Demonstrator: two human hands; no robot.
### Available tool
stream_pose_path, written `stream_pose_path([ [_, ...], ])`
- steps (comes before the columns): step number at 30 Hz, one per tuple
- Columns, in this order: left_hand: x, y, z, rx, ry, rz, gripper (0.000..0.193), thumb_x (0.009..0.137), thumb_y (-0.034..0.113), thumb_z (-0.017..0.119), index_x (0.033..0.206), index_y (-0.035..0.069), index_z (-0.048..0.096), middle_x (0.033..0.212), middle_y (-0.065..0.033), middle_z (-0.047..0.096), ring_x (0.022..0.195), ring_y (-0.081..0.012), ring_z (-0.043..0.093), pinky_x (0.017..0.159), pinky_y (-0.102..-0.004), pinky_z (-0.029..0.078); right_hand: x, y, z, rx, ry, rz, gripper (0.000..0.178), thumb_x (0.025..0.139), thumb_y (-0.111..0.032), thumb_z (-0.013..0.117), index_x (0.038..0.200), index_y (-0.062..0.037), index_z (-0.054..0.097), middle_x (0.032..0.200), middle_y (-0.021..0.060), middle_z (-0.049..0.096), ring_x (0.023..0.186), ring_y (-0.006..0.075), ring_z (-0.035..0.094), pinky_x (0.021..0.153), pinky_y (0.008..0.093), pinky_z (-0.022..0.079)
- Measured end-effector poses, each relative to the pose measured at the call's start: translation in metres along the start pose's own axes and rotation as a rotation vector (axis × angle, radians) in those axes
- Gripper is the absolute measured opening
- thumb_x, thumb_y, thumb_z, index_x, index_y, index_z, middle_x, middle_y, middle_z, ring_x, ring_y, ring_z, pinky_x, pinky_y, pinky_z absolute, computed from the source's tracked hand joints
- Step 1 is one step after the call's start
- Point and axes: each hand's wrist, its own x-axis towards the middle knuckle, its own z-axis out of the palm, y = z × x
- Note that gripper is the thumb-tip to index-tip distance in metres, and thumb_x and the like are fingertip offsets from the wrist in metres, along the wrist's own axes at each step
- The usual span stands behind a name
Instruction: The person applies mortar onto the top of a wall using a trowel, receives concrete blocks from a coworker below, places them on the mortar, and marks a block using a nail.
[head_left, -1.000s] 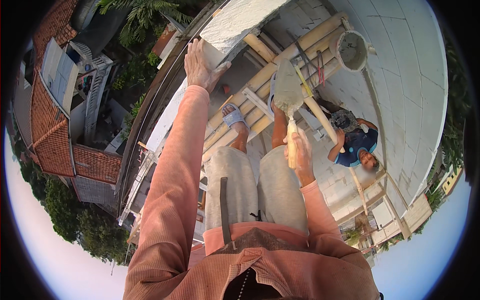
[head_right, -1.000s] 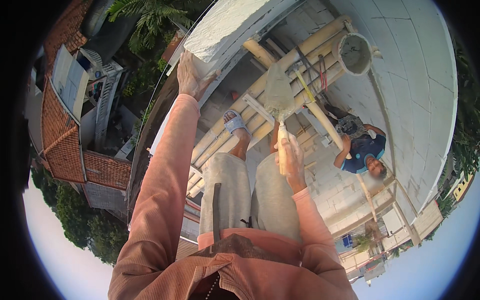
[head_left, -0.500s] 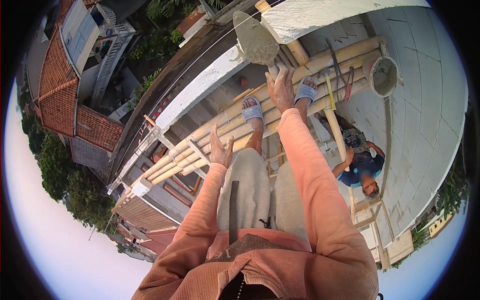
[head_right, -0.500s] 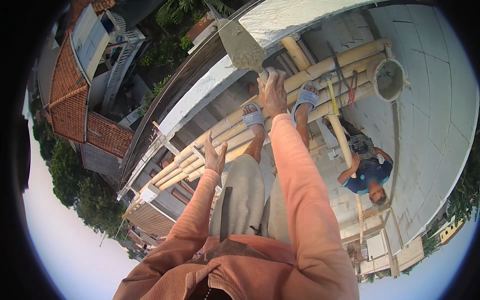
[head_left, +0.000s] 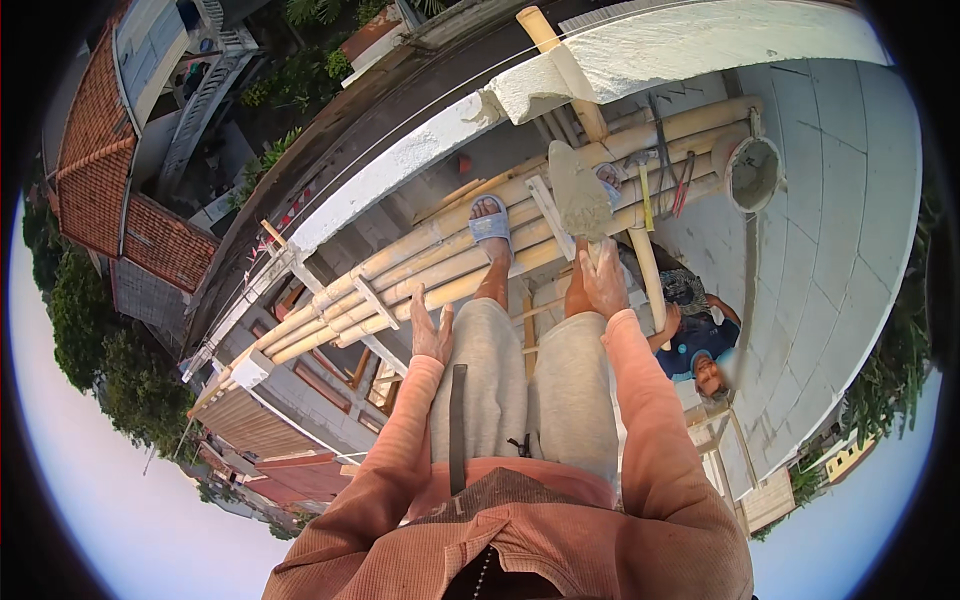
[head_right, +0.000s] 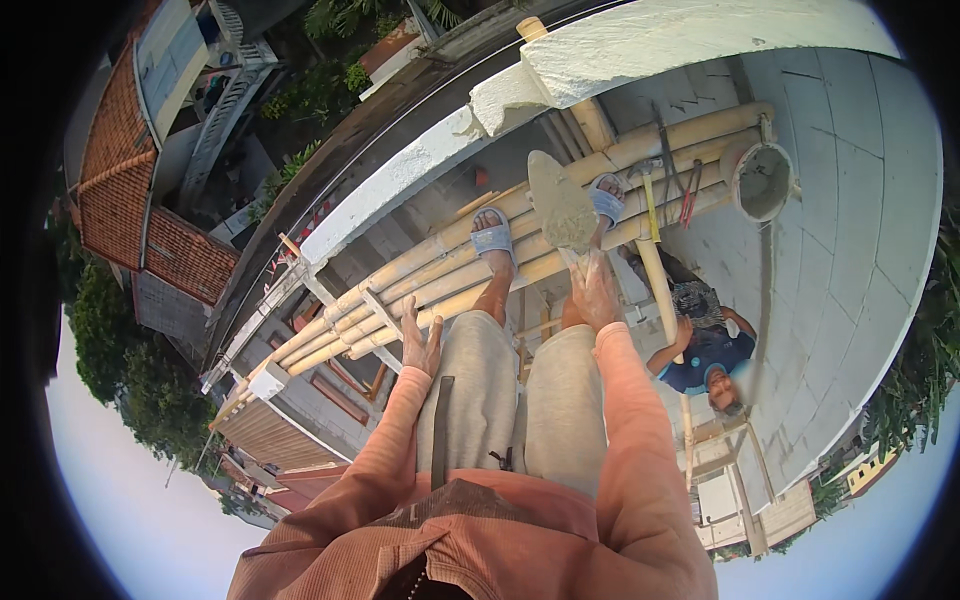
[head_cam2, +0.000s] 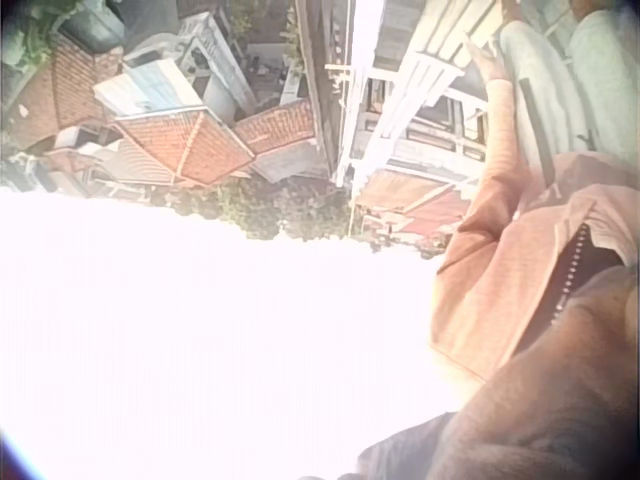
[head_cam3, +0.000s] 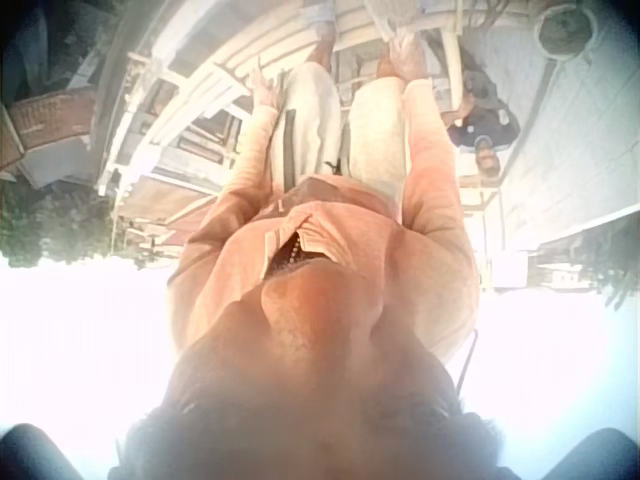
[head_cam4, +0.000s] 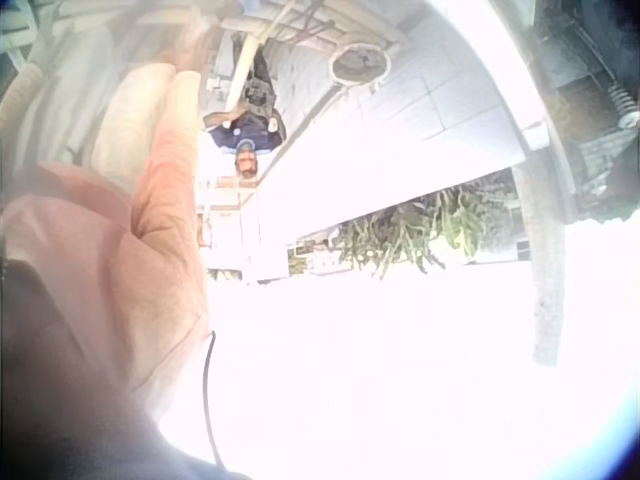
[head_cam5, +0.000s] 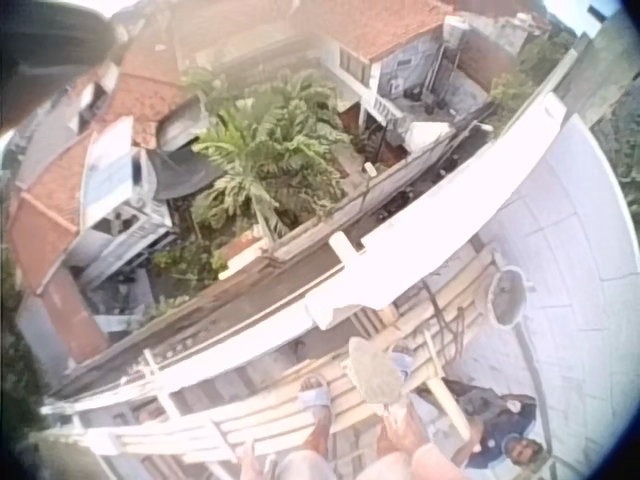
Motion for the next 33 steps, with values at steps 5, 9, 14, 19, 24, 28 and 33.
stream_pose_path([
  [5,-0.004,0.0,0.014,-0.014,-0.031,-0.004,0.075,0.095,0.027,0.061,0.152,-0.003,0.023,0.153,-0.0273,0.03,0.145,-0.0412,0.028,0.12,-0.0451,0.023,-0.023,-0.076,-0.062,0.121,-0.171,0.03,0.059,0.097,-0.042,0.059,0.13,0.0062,0.048,0.113,0.0318,0.058,0.105,0.0472,0.058,0.088,0.0492,0.046],
  [9,-0.009,-0.013,0.019,-0.014,-0.011,0.012,0.075,0.094,0.026,0.062,0.152,-0.003,0.023,0.153,-0.0268,0.031,0.144,-0.0414,0.028,0.12,-0.045,0.024,0.005,-0.12,-0.079,0.335,-0.199,0.099,0.054,0.096,-0.043,0.061,0.123,0.0038,0.053,0.079,0.0237,0.062,0.072,0.0378,0.065,0.068,0.0442,0.051],
  [14,-0.011,-0.011,0.016,-0.036,0.002,-0.017,0.075,0.094,0.026,0.062,0.152,-0.003,0.023,0.153,-0.0265,0.031,0.144,-0.0412,0.028,0.12,-0.045,0.024,0.023,-0.149,-0.11,0.467,-0.234,0.215,0.052,0.096,-0.042,0.062,0.122,0.0022,0.054,0.066,0.01,0.057,0.051,0.0177,0.057,0.048,0.0317,0.045],
  [19,-0.013,-0.016,0.018,-0.037,0.015,-0.033,0.074,0.095,0.026,0.061,0.152,-0.002,0.023,0.154,-0.0264,0.03,0.145,-0.0404,0.027,0.121,-0.0446,0.023,0.036,-0.185,-0.133,0.548,-0.15,0.264,0.04,0.098,-0.038,0.062,0.114,-0.0021,0.057,0.07,0.0,0.051,0.048,0.0073,0.049,0.041,0.0234,0.039],
  [24,-0.016,-0.017,0.022,-0.036,0.032,-0.03,0.073,0.095,0.026,0.062,0.152,-0.001,0.025,0.153,-0.0261,0.032,0.142,-0.0404,0.032,0.119,-0.045,0.026,0.029,-0.185,-0.092,0.302,0.005,0.152,0.045,0.099,-0.037,0.059,0.12,0.0024,0.052,0.097,0.0246,0.062,0.088,0.0409,0.06,0.075,0.043,0.047],
  [28,-0.015,-0.02,0.023,-0.022,0.061,0.003,0.074,0.095,0.026,0.063,0.153,0.0,0.025,0.151,-0.0266,0.034,0.139,-0.0403,0.038,0.118,-0.0458,0.031,0.013,-0.193,-0.066,0.306,0.106,0.172,0.05,0.1,-0.038,0.057,0.126,0.0047,0.048,0.108,0.0298,0.061,0.098,0.0475,0.061,0.084,0.0475,0.048],
  [33,-0.018,-0.025,0.017,-0.077,0.01,-0.072,0.074,0.095,0.027,0.06,0.152,-0.003,0.023,0.155,-0.0271,0.028,0.146,-0.0408,0.026,0.121,-0.0451,0.022,0.01,-0.199,-0.067,0.486,0.032,0.162,0.046,0.1,-0.038,0.059,0.123,0.0018,0.051,0.088,0.0143,0.061,0.068,0.0251,0.062,0.062,0.0353,0.051],
])
